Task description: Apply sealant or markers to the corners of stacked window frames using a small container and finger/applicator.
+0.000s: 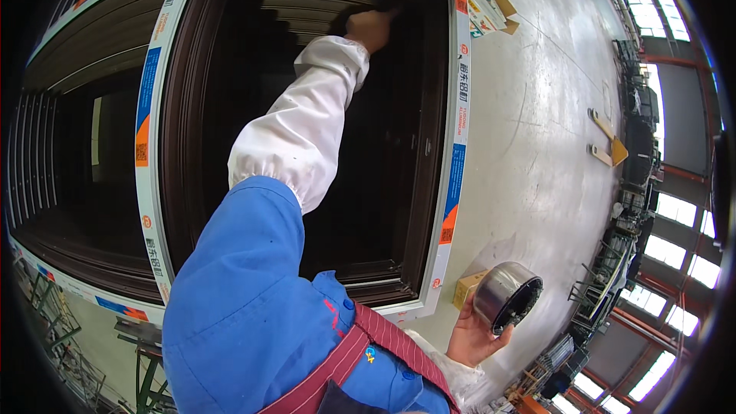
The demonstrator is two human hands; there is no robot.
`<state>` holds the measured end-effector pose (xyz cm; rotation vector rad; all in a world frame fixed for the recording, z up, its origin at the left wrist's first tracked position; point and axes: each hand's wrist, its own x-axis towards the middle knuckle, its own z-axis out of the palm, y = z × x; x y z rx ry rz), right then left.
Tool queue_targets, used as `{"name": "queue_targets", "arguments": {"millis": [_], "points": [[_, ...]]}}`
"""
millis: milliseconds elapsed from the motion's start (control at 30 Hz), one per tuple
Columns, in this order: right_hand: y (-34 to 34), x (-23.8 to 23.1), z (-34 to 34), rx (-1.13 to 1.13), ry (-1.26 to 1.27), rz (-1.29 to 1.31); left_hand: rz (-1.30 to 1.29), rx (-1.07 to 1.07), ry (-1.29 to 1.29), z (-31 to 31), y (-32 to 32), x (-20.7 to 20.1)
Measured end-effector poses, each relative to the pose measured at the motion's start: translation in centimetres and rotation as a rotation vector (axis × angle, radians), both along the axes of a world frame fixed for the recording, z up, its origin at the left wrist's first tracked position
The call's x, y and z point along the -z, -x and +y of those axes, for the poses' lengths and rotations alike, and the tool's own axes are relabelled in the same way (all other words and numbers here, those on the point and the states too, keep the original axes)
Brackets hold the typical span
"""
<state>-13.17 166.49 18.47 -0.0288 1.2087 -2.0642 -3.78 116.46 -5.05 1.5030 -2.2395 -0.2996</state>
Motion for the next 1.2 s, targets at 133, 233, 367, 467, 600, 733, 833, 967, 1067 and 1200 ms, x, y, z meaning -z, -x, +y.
{"name": "queue_targets", "arguments": {"millis": [133, 233, 367, 467, 600, 733, 833, 967, 1067, 1200], "points": [[0.1, 0.1, 1.3, -0.031, 0.035, -0.005, -0.018, -0.007, -0.204, 1.8, -1.9, -2.1], [-0.5, -0.5, 2.5, -0.083, 0.070, -0.016, -0.108, -0.017, -0.235, 5.3, -2.4, -3.7], [-0.7, -0.4, 4.6, -0.186, 0.090, -0.028, -0.060, 0.466, -0.268, 14.3, -5.2, -14.1], [-0.5, 0.9, 8.2, -0.197, 0.081, -0.091, 0.354, 0.787, -0.313, 24.0, -6.5, -21.8], [-2.2, 0.4, 10.2, -0.274, 0.010, -0.027, 0.419, 1.114, -0.600, 36.4, -8.5, -29.4], [-3.3, 0.6, 12.9, -0.439, 0.098, -0.127, 0.118, 1.246, -0.512, 44.4, -9.1, -30.7], [-4.2, 0.5, 14.5, -0.512, 0.084, -0.078, -0.067, 1.343, -0.228, 46.9, -9.3, -29.6], [-5.5, 0.2, 16.3, -0.512, 0.062, -0.031, -0.121, 1.371, -0.160, 47.5, -10.2, -29.3], [-6.3, -0.5, 17.3, -0.458, 0.043, -0.015, 0.034, 1.367, -0.526, 45.8, -10.5, -29.5], [-7.5, -1.0, 18.6, -0.233, 0.002, 0.039, 0.237, 1.167, -1.106, 40.8, -11.4, -29.8]]}}
